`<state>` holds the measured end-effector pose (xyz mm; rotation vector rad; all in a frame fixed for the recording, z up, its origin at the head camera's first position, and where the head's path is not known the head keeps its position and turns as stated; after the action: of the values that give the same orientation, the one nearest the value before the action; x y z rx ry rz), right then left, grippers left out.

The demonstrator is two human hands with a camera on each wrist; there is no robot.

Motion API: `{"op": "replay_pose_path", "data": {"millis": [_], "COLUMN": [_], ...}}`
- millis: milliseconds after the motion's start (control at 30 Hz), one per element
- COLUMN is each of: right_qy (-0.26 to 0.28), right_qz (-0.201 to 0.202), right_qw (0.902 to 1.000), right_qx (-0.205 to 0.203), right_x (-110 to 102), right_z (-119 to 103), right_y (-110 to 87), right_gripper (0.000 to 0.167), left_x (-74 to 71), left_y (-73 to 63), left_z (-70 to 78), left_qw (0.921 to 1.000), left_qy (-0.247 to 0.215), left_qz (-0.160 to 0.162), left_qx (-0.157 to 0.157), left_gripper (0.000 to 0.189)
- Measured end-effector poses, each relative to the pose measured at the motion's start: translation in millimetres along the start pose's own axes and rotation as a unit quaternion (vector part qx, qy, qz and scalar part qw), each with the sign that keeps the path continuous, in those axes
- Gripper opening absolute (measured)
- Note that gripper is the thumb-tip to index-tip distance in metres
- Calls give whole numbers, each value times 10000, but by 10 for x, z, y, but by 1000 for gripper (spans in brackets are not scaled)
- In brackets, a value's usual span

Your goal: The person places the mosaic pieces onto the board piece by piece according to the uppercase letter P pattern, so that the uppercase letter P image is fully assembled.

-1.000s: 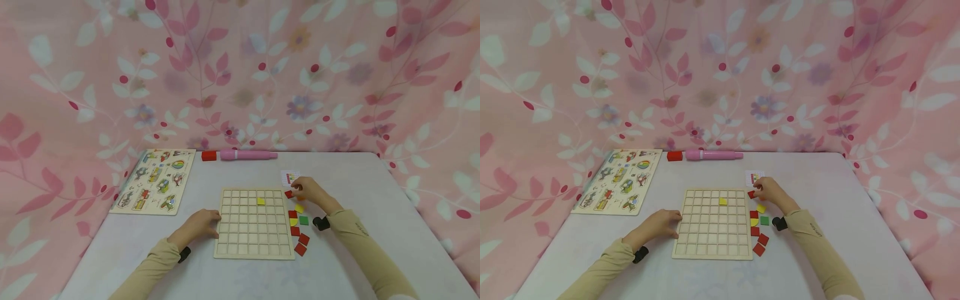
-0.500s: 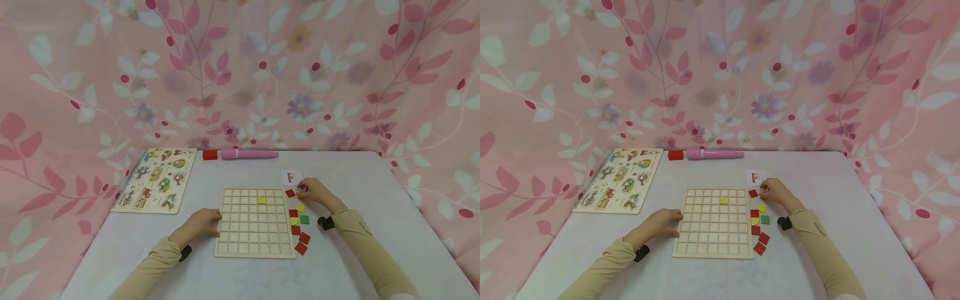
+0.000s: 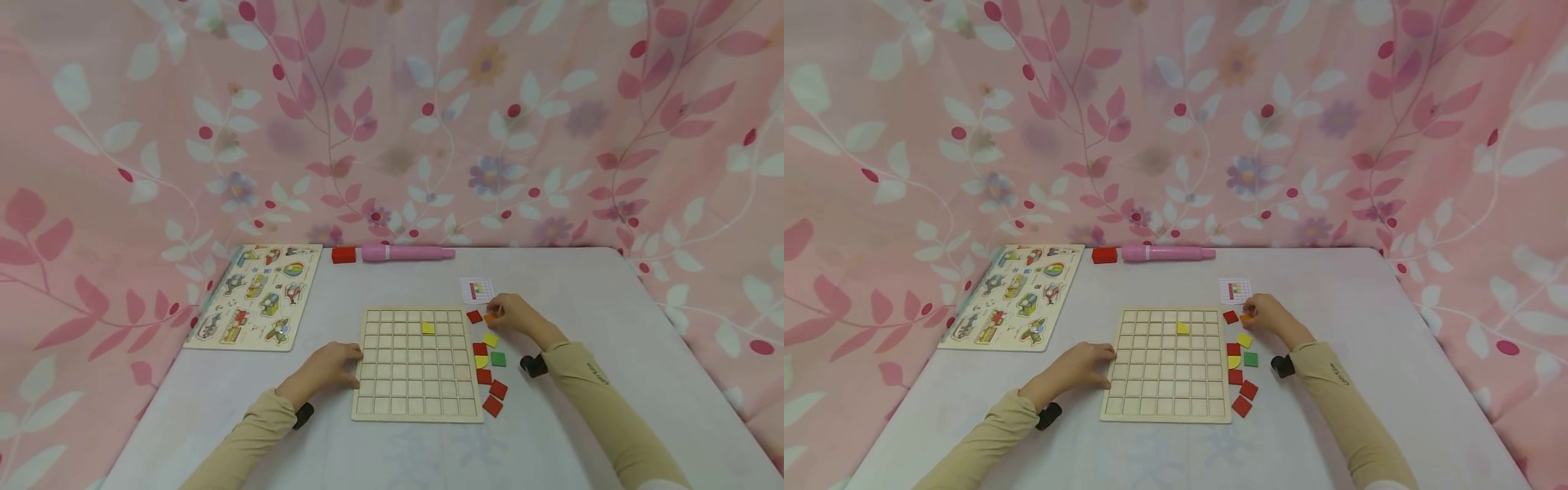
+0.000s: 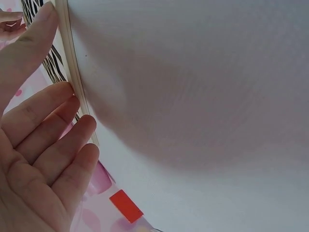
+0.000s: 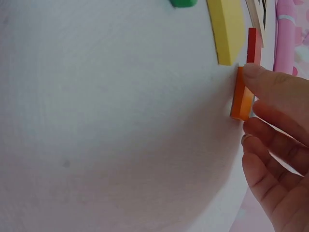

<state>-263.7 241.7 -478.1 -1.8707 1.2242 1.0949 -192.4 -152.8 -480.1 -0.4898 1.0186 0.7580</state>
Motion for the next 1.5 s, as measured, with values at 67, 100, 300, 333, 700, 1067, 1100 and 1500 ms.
{"op": "replay_pose_path", "data": {"millis": [67,100,300,333,700,1067,1100,1500], "right_qy": [-60,-84,-226,-231,-311,-643,-630,-800], "right_qz": [-18,-21,-136,-157,-115,-474,-491,-511], "right_qw": [10000,10000,9996,9996,9994,9965,9963,9954], "right_qx": [-11,-6,60,82,113,262,312,120], "right_x": [10,14,15,15,24,18,13,29], "right_z": [0,-2,-12,-14,-16,-73,-80,-86], "right_y": [2,3,-1,-3,3,19,12,-14], "right_gripper": [27,26,21,22,23,22,23,21], "left_x": [0,-2,-6,-2,-3,-10,-12,0], "left_y": [-7,-10,-12,-11,-3,-24,-22,-30], "left_z": [5,9,20,17,21,23,25,25], "left_qw": [10000,10000,9999,9999,9993,9996,9998,9997], "left_qy": [9,4,-79,-84,-270,-217,-169,-154], "left_qz": [13,12,58,77,130,85,77,103], "left_qx": [9,-11,-99,-110,-230,-161,-121,-162], "left_gripper": [54,54,54,54,54,53,53,53]}}
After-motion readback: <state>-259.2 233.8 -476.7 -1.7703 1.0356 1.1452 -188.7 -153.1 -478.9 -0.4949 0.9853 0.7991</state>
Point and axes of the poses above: each hand's wrist, its own y-axis towards the middle knuckle, its own x-axis out of the palm, z = x × y, the point moved 1 cm from there along y, towards the middle knuckle, and after that the axes turned 8 degrees about -y, right-handed, at the moved point
